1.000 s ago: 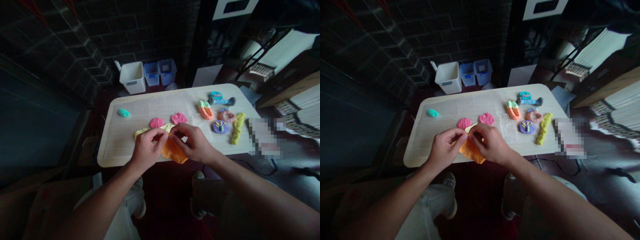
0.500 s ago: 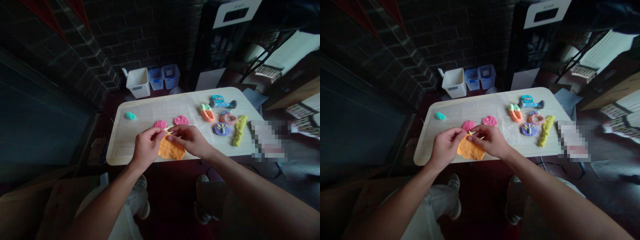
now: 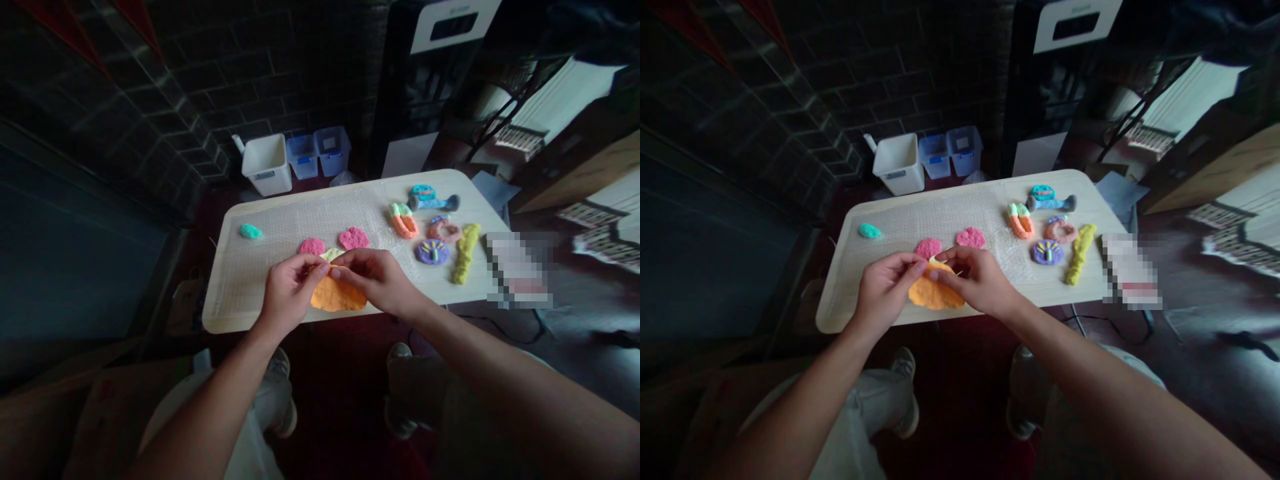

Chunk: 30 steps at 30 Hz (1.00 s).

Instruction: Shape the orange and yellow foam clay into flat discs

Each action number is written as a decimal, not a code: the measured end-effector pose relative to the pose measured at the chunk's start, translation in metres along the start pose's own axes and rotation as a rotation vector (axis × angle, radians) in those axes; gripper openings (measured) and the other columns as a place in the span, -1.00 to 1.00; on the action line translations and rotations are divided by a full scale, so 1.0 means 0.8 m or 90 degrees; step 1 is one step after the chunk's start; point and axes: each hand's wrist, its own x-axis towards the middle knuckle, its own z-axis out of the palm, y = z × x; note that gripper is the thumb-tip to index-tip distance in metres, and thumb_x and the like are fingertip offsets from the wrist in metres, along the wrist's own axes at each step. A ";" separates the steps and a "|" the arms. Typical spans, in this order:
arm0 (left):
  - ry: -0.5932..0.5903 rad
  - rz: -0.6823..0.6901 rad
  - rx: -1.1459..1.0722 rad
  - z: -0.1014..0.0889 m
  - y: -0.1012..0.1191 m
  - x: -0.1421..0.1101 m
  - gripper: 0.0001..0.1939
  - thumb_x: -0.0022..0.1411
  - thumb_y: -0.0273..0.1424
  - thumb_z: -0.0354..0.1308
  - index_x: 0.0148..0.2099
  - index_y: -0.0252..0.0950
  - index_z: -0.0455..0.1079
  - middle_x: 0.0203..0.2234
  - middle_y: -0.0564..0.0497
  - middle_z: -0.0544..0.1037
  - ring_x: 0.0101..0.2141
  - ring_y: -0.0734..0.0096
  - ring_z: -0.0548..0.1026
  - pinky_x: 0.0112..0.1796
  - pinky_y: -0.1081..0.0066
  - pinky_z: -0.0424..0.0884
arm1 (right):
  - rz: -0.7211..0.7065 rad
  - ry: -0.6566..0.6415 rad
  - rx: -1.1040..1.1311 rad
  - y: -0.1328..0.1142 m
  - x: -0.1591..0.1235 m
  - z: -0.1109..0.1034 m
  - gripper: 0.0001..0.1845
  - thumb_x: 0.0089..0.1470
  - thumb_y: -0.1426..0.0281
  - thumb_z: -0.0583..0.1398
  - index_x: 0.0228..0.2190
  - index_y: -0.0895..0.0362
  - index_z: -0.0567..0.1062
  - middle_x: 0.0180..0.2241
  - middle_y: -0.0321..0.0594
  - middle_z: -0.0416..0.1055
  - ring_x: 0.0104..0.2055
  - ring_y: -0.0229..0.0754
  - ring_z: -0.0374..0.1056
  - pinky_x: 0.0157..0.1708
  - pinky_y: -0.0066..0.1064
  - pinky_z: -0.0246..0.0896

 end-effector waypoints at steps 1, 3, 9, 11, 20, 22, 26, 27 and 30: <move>0.017 -0.004 -0.013 -0.001 -0.001 0.003 -0.80 0.32 -0.22 0.37 -0.22 -0.26 0.62 -0.40 0.01 0.66 -0.38 0.36 0.58 -0.33 0.43 0.47 | 0.020 0.007 0.035 0.001 0.000 0.001 -0.57 0.10 0.05 0.45 -0.22 0.16 0.63 -0.36 -0.19 0.60 -0.40 -0.22 0.43 -0.42 -0.39 0.30; 0.047 -0.008 -0.033 -0.003 -0.004 0.008 -0.81 0.30 -0.22 0.39 -0.23 -0.25 0.63 -0.42 0.03 0.66 -0.41 0.37 0.57 -0.37 0.43 0.47 | 0.033 0.018 0.061 0.002 0.002 0.003 -0.54 0.06 0.04 0.47 -0.21 0.15 0.63 -0.33 -0.18 0.62 -0.37 -0.21 0.45 -0.40 -0.39 0.33; 0.046 0.036 -0.005 -0.004 -0.008 0.010 -0.88 0.28 -0.30 0.40 -0.25 -0.25 0.66 -0.40 0.01 0.70 -0.38 0.35 0.60 -0.32 0.40 0.48 | -0.050 0.053 -0.097 0.001 0.003 0.008 -0.70 0.25 0.18 0.34 -0.28 0.18 0.66 -0.40 -0.20 0.60 -0.44 -0.26 0.36 -0.45 -0.42 0.23; 0.034 0.033 -0.009 -0.004 -0.009 0.007 -0.87 0.31 -0.30 0.37 -0.24 -0.25 0.65 -0.40 0.01 0.69 -0.37 0.36 0.60 -0.31 0.41 0.48 | -0.053 0.050 -0.138 -0.001 0.001 0.009 -0.74 0.27 0.23 0.31 -0.28 0.20 0.64 -0.42 -0.20 0.58 -0.46 -0.28 0.34 -0.48 -0.43 0.19; 0.041 0.040 0.068 -0.009 -0.006 0.004 -0.81 0.35 -0.23 0.32 -0.22 -0.25 0.63 -0.36 -0.02 0.69 -0.35 0.30 0.59 -0.32 0.38 0.47 | 0.004 0.014 -0.064 0.000 0.002 0.014 -0.49 0.16 0.06 0.41 -0.04 0.17 0.57 -0.39 -0.23 0.53 -0.43 -0.24 0.31 -0.49 -0.41 0.17; 0.068 0.038 0.080 -0.010 -0.008 0.006 -0.80 0.35 -0.23 0.31 -0.24 -0.25 0.61 -0.39 0.00 0.67 -0.37 0.30 0.57 -0.34 0.39 0.45 | 0.013 -0.007 -0.084 -0.001 0.002 0.012 -0.52 0.19 0.00 0.38 -0.14 0.17 0.58 -0.45 -0.27 0.45 -0.46 -0.26 0.25 -0.52 -0.43 0.08; 0.070 0.001 0.046 -0.005 -0.011 0.009 -0.78 0.37 -0.20 0.28 -0.23 -0.25 0.56 -0.39 0.00 0.62 -0.34 0.30 0.55 -0.32 0.40 0.44 | -0.007 -0.009 -0.172 -0.002 0.005 0.006 -0.44 0.31 -0.07 0.24 -0.41 0.19 0.60 -0.52 -0.28 0.37 -0.49 -0.28 0.16 -0.52 -0.41 0.02; 0.069 -0.008 0.026 -0.002 -0.011 0.009 -0.78 0.38 -0.19 0.26 -0.21 -0.25 0.54 -0.35 -0.01 0.63 -0.30 0.28 0.56 -0.29 0.40 0.46 | -0.012 0.004 -0.182 -0.002 0.005 0.006 -0.44 0.31 -0.07 0.24 -0.39 0.19 0.62 -0.51 -0.27 0.39 -0.49 -0.27 0.18 -0.51 -0.41 0.04; 0.065 -0.010 0.013 0.005 -0.007 0.009 -0.78 0.39 -0.18 0.26 -0.16 -0.24 0.52 -0.26 -0.04 0.64 -0.22 0.25 0.58 -0.22 0.38 0.47 | -0.006 0.020 -0.159 -0.001 0.007 0.010 -0.47 0.29 -0.06 0.26 -0.35 0.18 0.62 -0.48 -0.24 0.43 -0.46 -0.25 0.22 -0.49 -0.40 0.09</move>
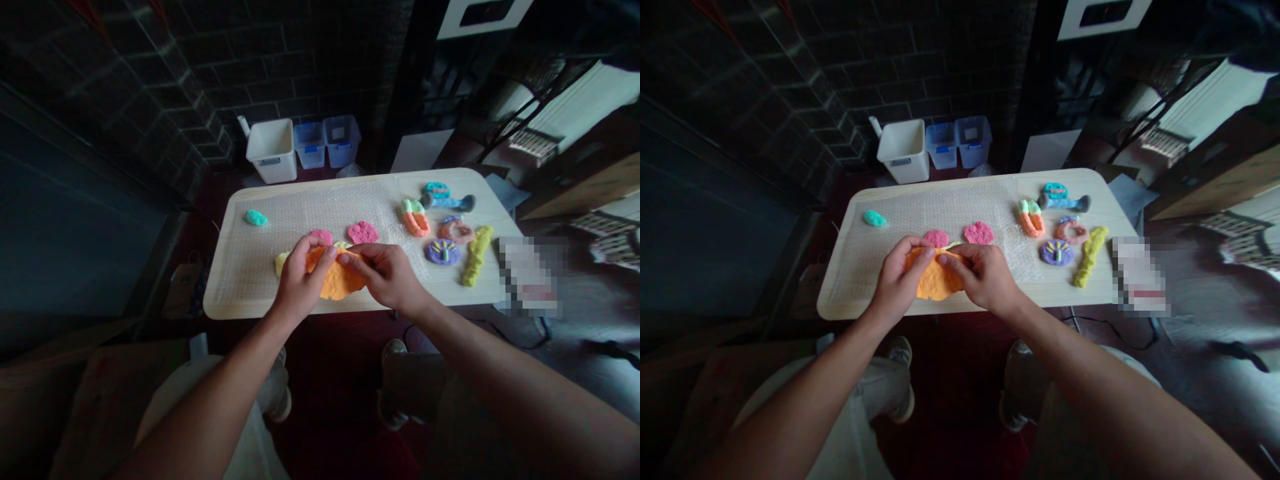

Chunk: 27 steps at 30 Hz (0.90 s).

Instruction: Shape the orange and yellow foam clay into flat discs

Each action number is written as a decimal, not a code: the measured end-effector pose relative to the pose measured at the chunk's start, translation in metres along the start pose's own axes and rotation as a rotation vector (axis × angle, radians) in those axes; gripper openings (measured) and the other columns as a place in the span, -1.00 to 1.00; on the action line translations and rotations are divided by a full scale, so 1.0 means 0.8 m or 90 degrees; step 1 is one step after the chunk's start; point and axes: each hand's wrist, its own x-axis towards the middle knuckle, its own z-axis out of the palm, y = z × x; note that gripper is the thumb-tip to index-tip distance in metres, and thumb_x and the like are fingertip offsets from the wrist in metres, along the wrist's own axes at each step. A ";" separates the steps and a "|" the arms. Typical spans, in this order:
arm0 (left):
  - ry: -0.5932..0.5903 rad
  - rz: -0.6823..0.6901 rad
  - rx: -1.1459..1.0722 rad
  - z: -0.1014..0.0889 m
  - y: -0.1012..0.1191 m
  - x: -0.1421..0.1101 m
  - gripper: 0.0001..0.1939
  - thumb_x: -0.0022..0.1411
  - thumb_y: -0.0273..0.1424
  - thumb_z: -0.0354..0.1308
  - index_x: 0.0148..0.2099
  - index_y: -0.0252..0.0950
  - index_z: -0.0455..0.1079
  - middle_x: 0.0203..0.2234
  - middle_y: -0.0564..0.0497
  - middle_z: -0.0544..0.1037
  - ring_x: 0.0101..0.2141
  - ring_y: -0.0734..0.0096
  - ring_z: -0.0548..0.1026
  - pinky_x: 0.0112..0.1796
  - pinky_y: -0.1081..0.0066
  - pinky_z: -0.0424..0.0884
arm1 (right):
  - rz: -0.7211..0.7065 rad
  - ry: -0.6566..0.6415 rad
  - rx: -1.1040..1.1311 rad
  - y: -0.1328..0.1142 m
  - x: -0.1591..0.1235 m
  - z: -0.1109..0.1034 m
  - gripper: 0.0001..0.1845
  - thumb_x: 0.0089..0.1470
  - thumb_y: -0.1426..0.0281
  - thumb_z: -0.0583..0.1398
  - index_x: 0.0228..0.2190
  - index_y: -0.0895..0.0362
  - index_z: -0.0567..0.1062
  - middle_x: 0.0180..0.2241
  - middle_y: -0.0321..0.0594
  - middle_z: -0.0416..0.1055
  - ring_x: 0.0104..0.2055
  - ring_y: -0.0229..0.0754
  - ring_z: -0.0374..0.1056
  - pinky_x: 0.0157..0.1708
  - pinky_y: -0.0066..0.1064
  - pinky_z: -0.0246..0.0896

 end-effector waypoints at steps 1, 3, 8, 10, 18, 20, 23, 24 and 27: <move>-0.005 0.006 0.010 0.001 0.002 -0.001 -0.78 0.38 -0.18 0.26 -0.16 -0.24 0.53 -0.28 -0.04 0.64 -0.24 0.26 0.57 -0.23 0.38 0.46 | 0.011 -0.001 0.020 0.000 0.000 0.003 -0.48 0.28 -0.06 0.27 -0.35 0.17 0.61 -0.48 -0.25 0.42 -0.46 -0.25 0.23 -0.49 -0.40 0.09; -0.020 0.020 0.035 0.001 0.005 -0.002 -0.77 0.38 -0.20 0.26 -0.21 -0.26 0.55 -0.35 -0.01 0.62 -0.30 0.28 0.56 -0.26 0.38 0.44 | 0.036 -0.008 0.067 -0.001 0.001 0.008 -0.49 0.26 -0.06 0.28 -0.33 0.16 0.58 -0.47 -0.27 0.40 -0.45 -0.24 0.24 -0.49 -0.41 0.10; -0.024 0.010 0.034 -0.003 0.008 -0.006 -0.73 0.37 -0.16 0.28 -0.23 -0.27 0.59 -0.40 -0.01 0.62 -0.34 0.26 0.54 -0.31 0.37 0.41 | 0.050 -0.014 0.135 -0.003 0.003 0.014 -0.51 0.24 -0.07 0.28 -0.38 0.11 0.50 -0.47 -0.31 0.32 -0.43 -0.24 0.23 -0.46 -0.42 0.13; -0.022 -0.006 0.008 -0.003 0.006 -0.007 -0.72 0.36 -0.14 0.29 -0.21 -0.25 0.59 -0.39 -0.01 0.62 -0.33 0.25 0.54 -0.31 0.37 0.41 | 0.055 -0.015 0.171 -0.003 0.005 0.016 -0.50 0.22 -0.09 0.29 -0.39 0.10 0.50 -0.48 -0.33 0.30 -0.44 -0.25 0.20 -0.46 -0.41 0.12; -0.010 -0.010 -0.006 -0.007 -0.002 -0.008 -0.74 0.36 -0.16 0.29 -0.23 -0.25 0.59 -0.40 -0.01 0.59 -0.35 0.27 0.53 -0.34 0.37 0.44 | 0.108 -0.033 0.219 -0.005 0.006 0.020 -0.49 0.18 -0.11 0.31 -0.37 0.11 0.51 -0.47 -0.32 0.32 -0.44 -0.25 0.22 -0.47 -0.41 0.14; -0.019 -0.008 -0.001 -0.008 -0.001 -0.007 -0.76 0.34 -0.17 0.31 -0.23 -0.25 0.59 -0.39 -0.01 0.60 -0.34 0.26 0.54 -0.33 0.37 0.45 | 0.100 -0.028 0.221 -0.006 0.005 0.021 -0.48 0.17 -0.12 0.31 -0.38 0.11 0.51 -0.47 -0.32 0.32 -0.44 -0.25 0.22 -0.46 -0.41 0.14; -0.040 -0.034 -0.043 -0.006 0.001 -0.007 -0.77 0.32 -0.19 0.33 -0.23 -0.26 0.58 -0.35 -0.02 0.62 -0.30 0.27 0.56 -0.29 0.37 0.47 | 0.076 -0.014 0.225 -0.004 0.004 0.021 -0.46 0.16 -0.13 0.32 -0.42 0.10 0.48 -0.50 -0.35 0.28 -0.46 -0.26 0.17 -0.48 -0.41 0.10; -0.039 -0.051 -0.080 -0.005 0.002 -0.006 -0.78 0.31 -0.19 0.35 -0.21 -0.25 0.57 -0.33 -0.02 0.63 -0.28 0.27 0.57 -0.27 0.37 0.48 | 0.067 -0.007 0.221 -0.003 0.004 0.021 -0.46 0.16 -0.13 0.31 -0.42 0.10 0.47 -0.51 -0.35 0.27 -0.47 -0.27 0.16 -0.48 -0.40 0.09; -0.042 -0.135 -0.225 0.002 0.006 -0.006 -0.71 0.24 -0.18 0.42 -0.12 -0.25 0.54 -0.21 -0.06 0.66 -0.22 0.26 0.62 -0.23 0.35 0.55 | 0.044 0.050 0.174 0.001 0.006 0.018 -0.44 0.20 -0.14 0.29 -0.44 0.09 0.45 -0.52 -0.35 0.23 -0.49 -0.27 0.12 -0.52 -0.40 0.04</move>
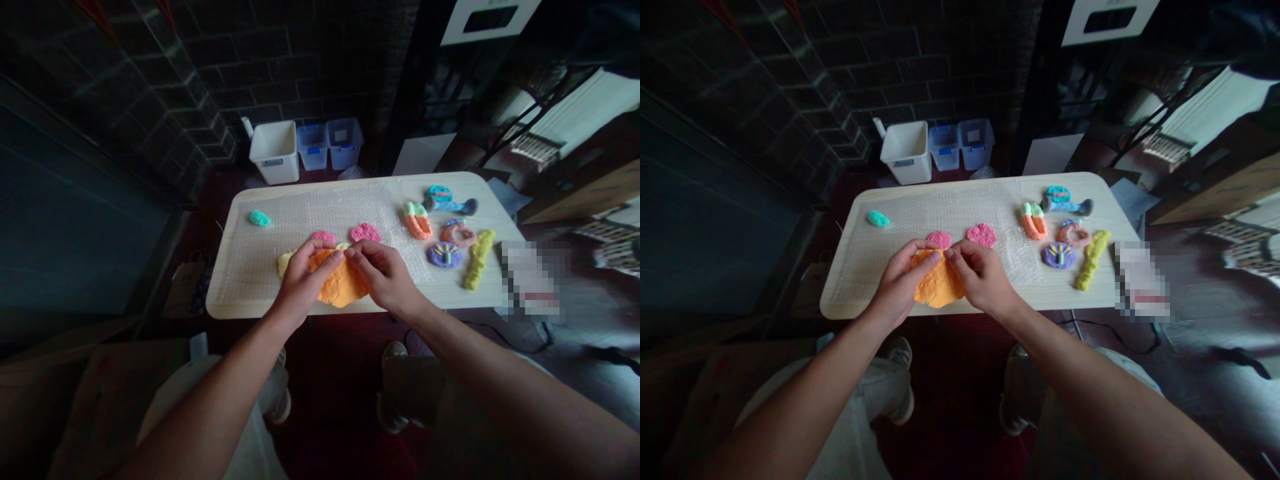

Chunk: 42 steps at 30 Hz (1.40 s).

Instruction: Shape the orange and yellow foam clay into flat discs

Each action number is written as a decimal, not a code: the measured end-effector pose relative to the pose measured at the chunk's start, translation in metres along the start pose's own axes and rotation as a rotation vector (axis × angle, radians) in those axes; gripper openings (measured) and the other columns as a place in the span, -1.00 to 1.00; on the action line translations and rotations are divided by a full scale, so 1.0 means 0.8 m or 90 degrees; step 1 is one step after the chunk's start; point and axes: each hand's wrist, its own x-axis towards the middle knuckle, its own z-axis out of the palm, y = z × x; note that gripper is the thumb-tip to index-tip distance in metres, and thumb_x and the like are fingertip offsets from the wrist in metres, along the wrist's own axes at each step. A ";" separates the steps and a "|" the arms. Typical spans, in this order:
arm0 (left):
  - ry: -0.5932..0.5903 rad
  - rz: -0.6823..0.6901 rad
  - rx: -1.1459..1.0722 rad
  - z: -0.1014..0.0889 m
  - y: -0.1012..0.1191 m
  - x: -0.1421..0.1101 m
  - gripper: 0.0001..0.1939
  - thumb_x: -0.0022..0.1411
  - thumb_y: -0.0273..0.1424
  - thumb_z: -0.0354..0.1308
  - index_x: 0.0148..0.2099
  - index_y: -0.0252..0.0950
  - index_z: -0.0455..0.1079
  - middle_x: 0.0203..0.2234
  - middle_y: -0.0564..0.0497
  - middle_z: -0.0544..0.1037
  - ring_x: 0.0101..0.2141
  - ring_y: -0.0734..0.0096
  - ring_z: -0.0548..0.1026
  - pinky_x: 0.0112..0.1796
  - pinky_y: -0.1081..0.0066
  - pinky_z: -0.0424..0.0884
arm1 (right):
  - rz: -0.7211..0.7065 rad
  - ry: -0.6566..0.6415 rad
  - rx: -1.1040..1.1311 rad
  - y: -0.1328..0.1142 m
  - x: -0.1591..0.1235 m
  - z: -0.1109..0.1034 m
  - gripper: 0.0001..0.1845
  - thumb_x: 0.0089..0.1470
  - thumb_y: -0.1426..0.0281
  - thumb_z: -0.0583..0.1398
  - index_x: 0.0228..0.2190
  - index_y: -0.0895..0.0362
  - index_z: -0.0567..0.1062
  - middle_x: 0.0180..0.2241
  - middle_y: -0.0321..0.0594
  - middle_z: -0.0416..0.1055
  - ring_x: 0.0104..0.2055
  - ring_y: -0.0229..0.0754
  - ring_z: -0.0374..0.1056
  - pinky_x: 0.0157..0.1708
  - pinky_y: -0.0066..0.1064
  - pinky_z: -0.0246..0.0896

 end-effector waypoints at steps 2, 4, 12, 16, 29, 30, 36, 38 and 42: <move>-0.035 -0.080 -0.057 0.003 0.002 -0.001 -0.59 0.17 -0.15 0.47 -0.05 -0.28 0.55 -0.17 -0.12 0.68 -0.23 0.22 0.64 -0.28 0.33 0.59 | -0.008 0.059 -0.017 0.000 0.002 -0.004 -0.44 0.19 -0.15 0.30 -0.45 0.09 0.44 -0.51 -0.33 0.25 -0.48 -0.27 0.14 -0.53 -0.40 0.06; -0.069 -0.135 -0.057 0.003 0.003 -0.001 -0.53 0.14 -0.10 0.50 -0.06 -0.32 0.57 -0.21 -0.15 0.69 -0.29 0.22 0.65 -0.40 0.36 0.59 | 0.016 0.093 0.028 -0.002 0.004 -0.008 -0.44 0.16 -0.15 0.32 -0.41 0.09 0.45 -0.47 -0.30 0.32 -0.47 -0.26 0.22 -0.55 -0.42 0.14; -0.028 -0.064 -0.062 -0.001 0.001 0.002 -0.62 0.17 -0.13 0.50 -0.23 -0.37 0.59 -0.41 -0.07 0.64 -0.49 0.44 0.53 -0.52 0.49 0.47 | 0.108 -0.111 0.146 -0.010 0.001 -0.010 -0.49 0.04 -0.04 0.46 -0.37 0.17 0.59 -0.49 -0.19 0.57 -0.52 -0.24 0.43 -0.51 -0.40 0.45; -0.012 -0.053 -0.118 -0.002 0.007 0.002 -0.65 0.29 -0.11 0.40 -0.09 -0.29 0.58 -0.20 -0.10 0.66 -0.35 0.34 0.60 -0.42 0.40 0.57 | 0.100 -0.058 0.160 -0.007 0.002 -0.010 -0.52 0.01 0.01 0.49 -0.37 0.18 0.59 -0.49 -0.23 0.57 -0.57 -0.28 0.42 -0.54 -0.42 0.45; 0.009 -0.049 -0.109 -0.010 0.017 0.003 -0.69 0.13 -0.19 0.52 -0.25 -0.35 0.69 -0.31 -0.12 0.69 -0.32 0.33 0.58 -0.28 0.38 0.54 | 0.165 -0.012 0.247 0.007 0.001 -0.001 -0.59 -0.20 0.24 0.62 -0.40 0.23 0.66 -0.52 -0.21 0.59 -0.53 -0.27 0.47 -0.51 -0.47 0.42; 0.000 -0.058 -0.092 -0.012 0.017 0.004 -0.69 0.11 -0.21 0.53 -0.23 -0.36 0.70 -0.30 -0.13 0.70 -0.32 0.34 0.58 -0.27 0.38 0.54 | 0.158 -0.011 0.241 0.007 0.002 -0.002 -0.59 -0.20 0.24 0.62 -0.41 0.23 0.66 -0.53 -0.21 0.59 -0.54 -0.28 0.47 -0.51 -0.47 0.43; -0.013 -0.091 -0.020 -0.021 0.014 0.004 -0.68 0.04 -0.23 0.58 -0.24 -0.37 0.73 -0.32 -0.14 0.75 -0.39 0.38 0.59 -0.27 0.38 0.55 | 0.142 0.007 0.232 0.007 0.001 -0.003 -0.58 -0.21 0.21 0.62 -0.41 0.24 0.68 -0.52 -0.19 0.63 -0.54 -0.27 0.50 -0.48 -0.46 0.48; -0.014 -0.106 -0.030 -0.021 0.014 0.003 -0.66 0.02 -0.23 0.59 -0.22 -0.36 0.74 -0.29 -0.15 0.76 -0.37 0.35 0.63 -0.25 0.37 0.58 | 0.145 -0.003 0.229 0.006 0.001 -0.003 -0.58 -0.21 0.22 0.63 -0.40 0.23 0.69 -0.52 -0.19 0.63 -0.53 -0.27 0.51 -0.48 -0.46 0.49; -0.040 -0.151 -0.044 -0.023 0.015 0.002 -0.60 0.02 -0.19 0.60 -0.17 -0.37 0.73 -0.23 -0.18 0.77 -0.30 0.25 0.70 -0.17 0.28 0.63 | 0.145 -0.035 0.222 0.005 0.001 -0.004 -0.58 -0.19 0.20 0.62 -0.39 0.22 0.69 -0.51 -0.20 0.63 -0.52 -0.27 0.52 -0.46 -0.46 0.50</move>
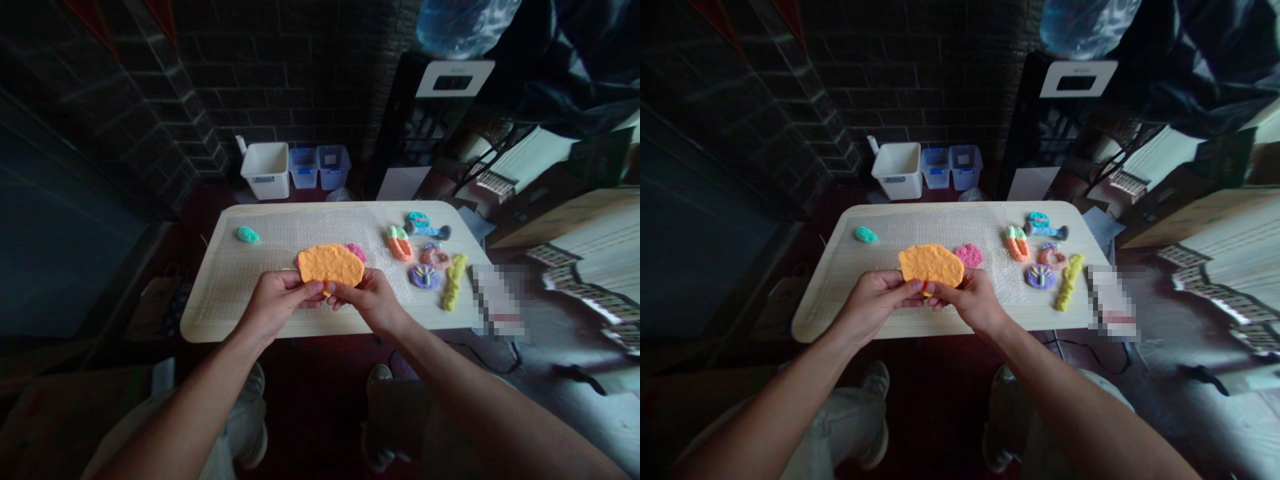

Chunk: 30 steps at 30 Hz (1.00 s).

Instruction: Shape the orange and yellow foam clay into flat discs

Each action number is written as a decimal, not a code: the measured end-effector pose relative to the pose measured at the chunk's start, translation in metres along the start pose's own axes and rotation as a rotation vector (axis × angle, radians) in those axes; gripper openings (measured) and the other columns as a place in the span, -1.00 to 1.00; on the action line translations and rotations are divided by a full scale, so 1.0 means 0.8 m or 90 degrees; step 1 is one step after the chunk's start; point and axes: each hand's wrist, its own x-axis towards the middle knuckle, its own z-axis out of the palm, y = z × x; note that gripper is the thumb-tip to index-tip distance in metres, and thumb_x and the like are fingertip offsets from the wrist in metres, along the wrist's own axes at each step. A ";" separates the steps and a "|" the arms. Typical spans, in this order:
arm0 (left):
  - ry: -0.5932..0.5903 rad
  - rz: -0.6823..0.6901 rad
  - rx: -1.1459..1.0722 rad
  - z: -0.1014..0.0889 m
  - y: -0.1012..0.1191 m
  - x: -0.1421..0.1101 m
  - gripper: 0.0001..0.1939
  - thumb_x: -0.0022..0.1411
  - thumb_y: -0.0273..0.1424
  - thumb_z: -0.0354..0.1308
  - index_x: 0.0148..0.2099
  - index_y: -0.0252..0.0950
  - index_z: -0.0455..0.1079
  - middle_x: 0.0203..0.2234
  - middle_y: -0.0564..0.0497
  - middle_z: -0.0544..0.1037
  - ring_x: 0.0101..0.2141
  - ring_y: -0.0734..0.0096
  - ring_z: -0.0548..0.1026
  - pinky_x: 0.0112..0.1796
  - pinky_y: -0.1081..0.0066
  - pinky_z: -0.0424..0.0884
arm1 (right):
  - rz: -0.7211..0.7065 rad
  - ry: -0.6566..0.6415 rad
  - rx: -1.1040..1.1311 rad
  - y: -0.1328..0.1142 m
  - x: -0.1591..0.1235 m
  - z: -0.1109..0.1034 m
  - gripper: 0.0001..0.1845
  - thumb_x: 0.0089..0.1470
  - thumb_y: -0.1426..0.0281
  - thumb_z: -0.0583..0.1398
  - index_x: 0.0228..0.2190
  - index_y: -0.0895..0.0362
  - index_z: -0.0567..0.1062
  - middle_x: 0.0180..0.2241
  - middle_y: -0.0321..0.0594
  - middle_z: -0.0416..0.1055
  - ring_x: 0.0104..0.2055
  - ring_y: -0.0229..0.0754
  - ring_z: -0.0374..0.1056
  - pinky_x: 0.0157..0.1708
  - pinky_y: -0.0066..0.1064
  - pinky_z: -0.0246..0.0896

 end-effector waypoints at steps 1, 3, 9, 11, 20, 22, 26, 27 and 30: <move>-0.007 -0.015 0.004 -0.001 0.000 0.000 -0.58 0.02 -0.19 0.60 -0.15 -0.38 0.73 -0.24 -0.20 0.77 -0.30 0.23 0.71 -0.16 0.27 0.64 | -0.003 0.003 -0.003 0.000 0.000 0.000 -0.58 -0.17 0.19 0.61 -0.39 0.22 0.69 -0.51 -0.20 0.63 -0.52 -0.27 0.52 -0.46 -0.46 0.50; -0.017 -0.042 0.011 -0.002 0.000 -0.001 -0.55 0.01 -0.20 0.61 -0.12 -0.39 0.72 -0.25 -0.21 0.77 -0.30 0.20 0.72 -0.16 0.27 0.64 | -0.008 0.007 -0.013 0.002 0.001 -0.001 -0.57 -0.16 0.16 0.60 -0.39 0.21 0.69 -0.50 -0.21 0.63 -0.51 -0.26 0.52 -0.45 -0.44 0.50; -0.004 -0.061 -0.015 0.005 0.001 -0.003 -0.52 -0.11 -0.28 0.66 -0.12 -0.35 0.72 -0.23 -0.16 0.78 -0.28 0.22 0.73 -0.16 0.30 0.66 | -0.064 0.031 -0.097 0.009 0.002 -0.003 -0.57 -0.10 0.07 0.55 -0.47 0.18 0.66 -0.52 -0.26 0.57 -0.54 -0.31 0.38 -0.52 -0.46 0.35; 0.009 -0.053 -0.012 0.009 0.002 -0.003 -0.53 -0.14 -0.29 0.67 -0.16 -0.36 0.73 -0.26 -0.15 0.78 -0.32 0.26 0.72 -0.21 0.33 0.66 | -0.077 0.043 -0.135 0.007 0.002 -0.003 -0.54 -0.07 0.05 0.54 -0.55 0.17 0.61 -0.58 -0.31 0.49 -0.58 -0.36 0.26 -0.58 -0.48 0.23; 0.012 -0.062 -0.014 0.006 0.010 -0.002 -0.50 -0.14 -0.38 0.64 -0.11 -0.44 0.70 -0.23 -0.21 0.76 -0.43 0.38 0.64 -0.34 0.38 0.63 | -0.041 -0.009 -0.147 -0.009 0.003 -0.017 -0.50 0.00 -0.01 0.49 -0.41 0.19 0.62 -0.57 -0.26 0.52 -0.58 -0.30 0.37 -0.59 -0.47 0.27; 0.001 -0.040 -0.008 0.007 0.008 -0.002 -0.52 -0.09 -0.36 0.62 -0.10 -0.45 0.69 -0.25 -0.20 0.75 -0.44 0.41 0.61 -0.34 0.40 0.60 | -0.054 0.004 -0.143 -0.009 0.003 -0.017 -0.51 0.00 0.00 0.50 -0.46 0.19 0.61 -0.58 -0.25 0.52 -0.59 -0.31 0.36 -0.57 -0.48 0.26; -0.011 0.012 -0.016 0.015 0.001 -0.003 -0.49 0.08 -0.22 0.56 0.02 -0.39 0.64 -0.20 -0.18 0.74 -0.33 0.30 0.65 -0.28 0.36 0.61 | -0.082 0.042 -0.123 -0.006 0.001 -0.009 -0.49 0.01 -0.02 0.48 -0.51 0.17 0.57 -0.61 -0.32 0.45 -0.61 -0.35 0.31 -0.59 -0.50 0.22; -0.003 0.024 -0.017 0.017 -0.002 -0.003 -0.47 0.11 -0.19 0.53 0.06 -0.37 0.62 -0.16 -0.19 0.73 -0.28 0.24 0.67 -0.26 0.33 0.61 | -0.077 0.027 -0.128 -0.005 0.000 -0.006 -0.48 0.03 -0.04 0.47 -0.51 0.17 0.56 -0.61 -0.32 0.44 -0.61 -0.35 0.31 -0.59 -0.50 0.23; 0.032 0.062 -0.011 0.020 -0.011 0.000 -0.49 0.14 -0.13 0.50 0.03 -0.36 0.61 -0.14 -0.18 0.72 -0.23 0.15 0.67 -0.22 0.29 0.59 | -0.028 -0.039 -0.145 -0.005 -0.004 -0.001 -0.43 0.09 -0.11 0.39 -0.42 0.17 0.56 -0.54 -0.25 0.50 -0.57 -0.30 0.39 -0.57 -0.48 0.29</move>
